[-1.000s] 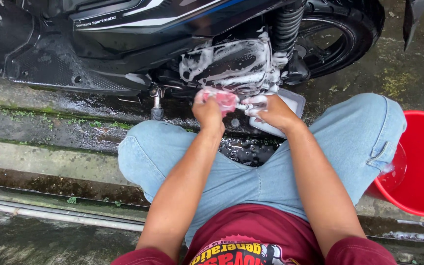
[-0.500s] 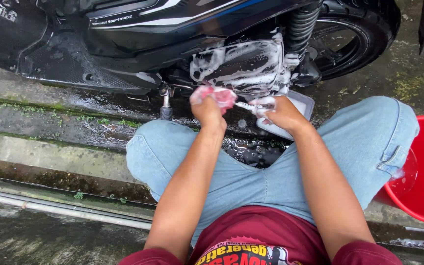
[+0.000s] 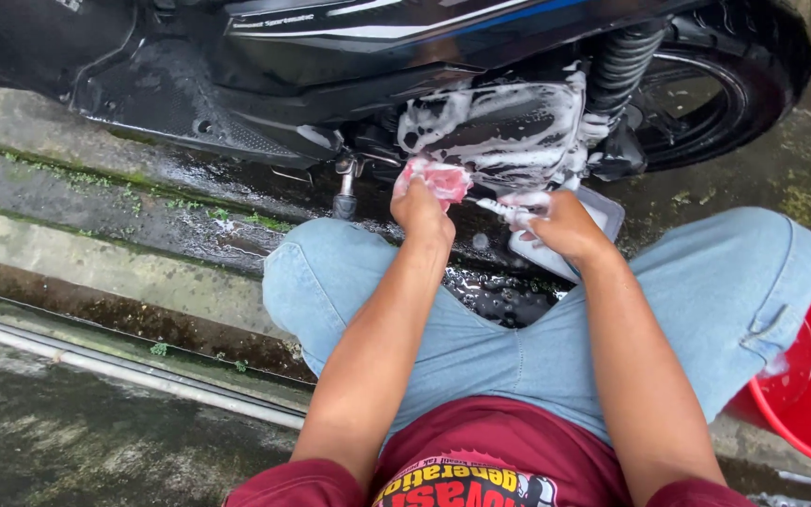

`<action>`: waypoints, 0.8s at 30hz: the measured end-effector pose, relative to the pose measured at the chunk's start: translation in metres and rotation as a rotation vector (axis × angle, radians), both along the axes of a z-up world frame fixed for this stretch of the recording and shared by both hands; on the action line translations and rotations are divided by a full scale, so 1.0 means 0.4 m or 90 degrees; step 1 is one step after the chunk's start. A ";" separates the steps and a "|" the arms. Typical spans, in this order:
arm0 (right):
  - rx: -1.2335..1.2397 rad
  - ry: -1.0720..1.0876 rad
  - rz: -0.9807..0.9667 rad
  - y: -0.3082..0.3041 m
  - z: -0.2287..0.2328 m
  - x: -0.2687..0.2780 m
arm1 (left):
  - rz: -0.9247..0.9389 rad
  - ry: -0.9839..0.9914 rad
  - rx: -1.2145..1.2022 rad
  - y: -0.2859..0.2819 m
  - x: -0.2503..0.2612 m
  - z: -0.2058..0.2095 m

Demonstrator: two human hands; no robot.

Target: Washing a motorcycle using a sponge and soapy water

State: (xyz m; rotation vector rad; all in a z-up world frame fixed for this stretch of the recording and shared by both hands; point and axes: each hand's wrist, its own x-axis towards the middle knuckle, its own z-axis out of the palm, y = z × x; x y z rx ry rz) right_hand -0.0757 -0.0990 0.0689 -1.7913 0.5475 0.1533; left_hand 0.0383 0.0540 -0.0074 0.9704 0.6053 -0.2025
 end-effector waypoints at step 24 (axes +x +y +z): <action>-0.038 -0.013 0.043 -0.002 -0.009 -0.009 | 0.106 -0.018 -0.098 0.005 -0.002 0.090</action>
